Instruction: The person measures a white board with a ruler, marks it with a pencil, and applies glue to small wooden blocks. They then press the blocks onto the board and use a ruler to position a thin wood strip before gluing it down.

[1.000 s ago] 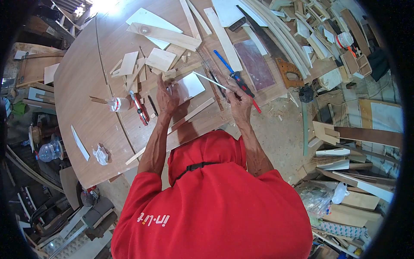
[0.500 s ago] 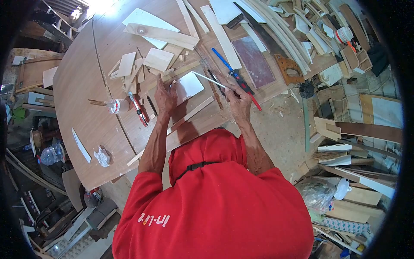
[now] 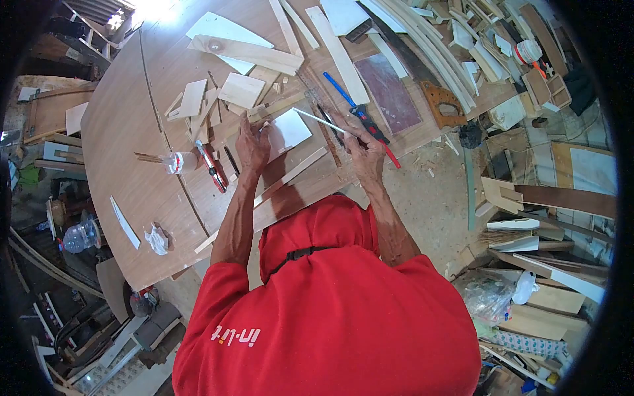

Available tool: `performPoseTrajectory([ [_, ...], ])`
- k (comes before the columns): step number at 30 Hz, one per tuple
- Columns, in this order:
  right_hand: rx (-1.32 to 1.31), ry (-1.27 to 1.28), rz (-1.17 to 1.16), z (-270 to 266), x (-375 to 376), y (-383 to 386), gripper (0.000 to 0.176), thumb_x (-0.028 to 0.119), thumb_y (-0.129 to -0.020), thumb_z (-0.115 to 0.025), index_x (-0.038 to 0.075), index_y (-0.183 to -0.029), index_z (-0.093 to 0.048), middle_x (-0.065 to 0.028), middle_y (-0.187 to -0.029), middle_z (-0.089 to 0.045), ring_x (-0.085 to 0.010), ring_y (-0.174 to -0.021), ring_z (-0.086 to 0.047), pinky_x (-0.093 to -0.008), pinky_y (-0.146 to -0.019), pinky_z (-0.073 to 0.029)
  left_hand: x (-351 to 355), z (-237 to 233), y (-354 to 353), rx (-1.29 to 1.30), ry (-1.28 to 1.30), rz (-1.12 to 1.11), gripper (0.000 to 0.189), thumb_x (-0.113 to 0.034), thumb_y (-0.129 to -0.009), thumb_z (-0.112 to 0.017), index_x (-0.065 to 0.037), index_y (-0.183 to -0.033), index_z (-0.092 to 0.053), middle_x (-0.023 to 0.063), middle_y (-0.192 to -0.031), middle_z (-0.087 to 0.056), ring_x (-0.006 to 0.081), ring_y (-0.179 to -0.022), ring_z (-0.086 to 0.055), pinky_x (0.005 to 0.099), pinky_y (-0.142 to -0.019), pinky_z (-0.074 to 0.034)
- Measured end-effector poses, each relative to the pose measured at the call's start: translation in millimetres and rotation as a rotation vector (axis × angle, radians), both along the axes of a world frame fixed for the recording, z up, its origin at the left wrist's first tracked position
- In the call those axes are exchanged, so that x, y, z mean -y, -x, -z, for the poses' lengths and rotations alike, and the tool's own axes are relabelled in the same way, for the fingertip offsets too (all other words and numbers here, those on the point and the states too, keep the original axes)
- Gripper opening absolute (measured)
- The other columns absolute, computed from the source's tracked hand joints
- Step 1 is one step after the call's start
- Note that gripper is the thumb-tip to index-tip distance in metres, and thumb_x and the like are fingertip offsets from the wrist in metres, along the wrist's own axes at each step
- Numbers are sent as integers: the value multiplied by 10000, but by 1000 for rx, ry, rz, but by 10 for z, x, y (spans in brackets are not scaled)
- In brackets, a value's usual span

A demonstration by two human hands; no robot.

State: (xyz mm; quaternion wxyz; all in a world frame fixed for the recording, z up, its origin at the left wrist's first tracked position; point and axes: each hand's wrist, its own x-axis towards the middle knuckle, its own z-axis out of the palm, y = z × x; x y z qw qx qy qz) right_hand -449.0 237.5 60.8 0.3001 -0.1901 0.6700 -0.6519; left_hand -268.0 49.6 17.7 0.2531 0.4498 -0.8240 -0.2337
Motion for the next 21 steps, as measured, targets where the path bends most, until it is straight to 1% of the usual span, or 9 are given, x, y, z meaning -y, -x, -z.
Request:
performPoseTrajectory([
  [2,14,12,5,39,5,5,208,57,-914,-630,33,-1098,-721,-6,-833,-681,-33,-636,-466,-197,-555,-365,-5,-36,13,3,-36,-8,669,-122,-863,-659,80,-1407,-327,130,-1062,-720,309,-1147,-593,390,-966,-450],
  [7,20,14,6,50,-7,16,197,63,-914,-641,30,-1090,-723,-10,-832,-682,-36,-640,-472,-201,-560,-373,-9,-23,-4,36,-40,-3,482,-162,-873,-655,-7,-1312,-528,155,-1221,-656,329,-1214,-543,389,-1009,-424],
  [8,26,11,9,53,-8,15,195,65,-913,-644,29,-1089,-723,-11,-832,-682,-38,-640,-474,-203,-561,-376,-12,-22,-6,37,-40,-4,482,-162,-873,-655,-7,-1312,-528,155,-1221,-656,329,-1214,-543,389,-1009,-424],
  [10,33,7,10,64,-14,20,194,66,-913,-648,28,-1087,-723,-12,-832,-683,-40,-641,-476,-205,-562,-379,-28,-9,-8,23,76,49,772,-56,-814,-641,78,-1462,-244,32,-1100,-716,315,-1148,-552,392,-978,-418],
  [14,-38,12,-8,47,-12,22,201,62,-911,-641,20,-1092,-719,-25,-826,-687,-45,-646,-501,-204,-574,-402,-57,-75,-22,-35,-22,56,803,-29,-808,-630,48,-1487,-209,67,-1166,-688,318,-1146,-550,403,-982,-418],
  [16,-62,5,-14,27,-11,25,207,56,-911,-633,10,-1095,-715,-38,-831,-697,-47,-655,-523,-202,-584,-425,-87,-124,-32,-161,-160,40,795,14,-794,-596,19,-1492,-215,122,-1255,-624,330,-1143,-551,414,-983,-422],
  [17,-41,5,-10,25,-9,24,208,62,-914,-633,6,-1097,-713,-42,-833,-700,-46,-654,-525,-201,-586,-428,-107,-148,-47,-161,-160,39,795,14,-794,-596,19,-1492,-215,122,-1255,-624,330,-1143,-551,414,-983,-422],
  [19,-18,2,-5,10,-14,19,209,68,-917,-633,2,-1099,-710,-47,-836,-702,-46,-653,-527,-200,-587,-431,-156,-165,-118,-121,68,17,736,30,-764,-582,4,-1444,-303,167,-1265,-574,341,-1131,-554,429,-974,-426],
  [21,16,-9,14,-13,-15,21,173,106,-927,-645,10,-1052,-718,-22,-815,-677,-44,-651,-529,-204,-579,-420,-247,-198,-218,-96,-5,65,703,7,-752,-596,-12,-1410,-347,162,-1247,-565,344,-1138,-545,439,-961,-426],
])
